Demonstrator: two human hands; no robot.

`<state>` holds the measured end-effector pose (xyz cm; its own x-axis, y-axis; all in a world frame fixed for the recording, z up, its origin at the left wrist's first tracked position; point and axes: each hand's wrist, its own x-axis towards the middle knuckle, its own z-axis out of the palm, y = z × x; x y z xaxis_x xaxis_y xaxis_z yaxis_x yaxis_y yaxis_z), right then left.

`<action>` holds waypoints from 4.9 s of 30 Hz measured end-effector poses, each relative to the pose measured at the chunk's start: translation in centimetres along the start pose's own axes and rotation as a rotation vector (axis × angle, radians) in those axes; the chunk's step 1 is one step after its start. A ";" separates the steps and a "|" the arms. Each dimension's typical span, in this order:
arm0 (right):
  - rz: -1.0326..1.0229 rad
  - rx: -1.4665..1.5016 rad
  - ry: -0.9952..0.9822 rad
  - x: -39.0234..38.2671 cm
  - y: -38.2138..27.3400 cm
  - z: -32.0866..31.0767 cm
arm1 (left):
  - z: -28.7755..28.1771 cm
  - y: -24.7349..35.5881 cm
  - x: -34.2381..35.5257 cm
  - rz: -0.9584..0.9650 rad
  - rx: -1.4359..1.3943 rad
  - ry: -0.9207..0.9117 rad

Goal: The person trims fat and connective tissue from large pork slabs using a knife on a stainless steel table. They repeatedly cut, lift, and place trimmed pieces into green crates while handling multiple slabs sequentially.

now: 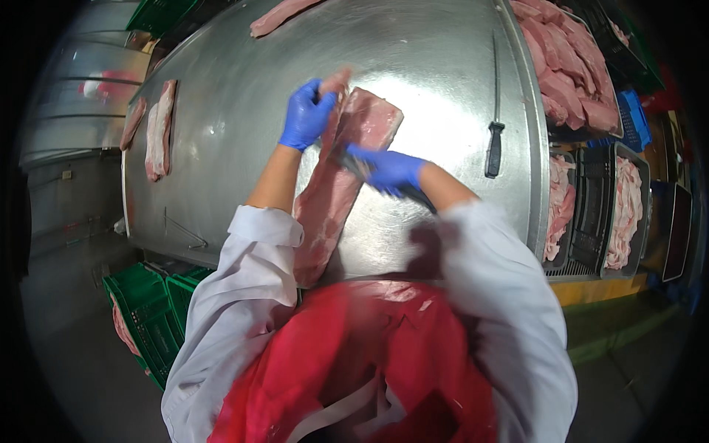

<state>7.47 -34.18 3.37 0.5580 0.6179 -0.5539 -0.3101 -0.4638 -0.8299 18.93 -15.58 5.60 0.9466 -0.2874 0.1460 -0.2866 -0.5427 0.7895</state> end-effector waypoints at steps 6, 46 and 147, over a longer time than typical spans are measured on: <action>-0.042 -0.078 0.064 2.4 -0.4 8.3 | -9.9 4.4 -0.6 0.091 -0.400 0.018; -0.368 -0.637 0.544 15.1 0.0 -1.5 | -20.3 0.1 -46.0 -0.295 0.806 0.435; -0.227 -0.067 0.397 2.5 1.5 24.5 | -37.9 -4.4 -41.5 -0.288 -0.377 0.335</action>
<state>-10.51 -17.77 -0.94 0.8620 0.4234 -0.2788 -0.1024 -0.3932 -0.9138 -13.51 28.60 18.67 0.9913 0.1291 0.0264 0.0034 -0.2252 0.9743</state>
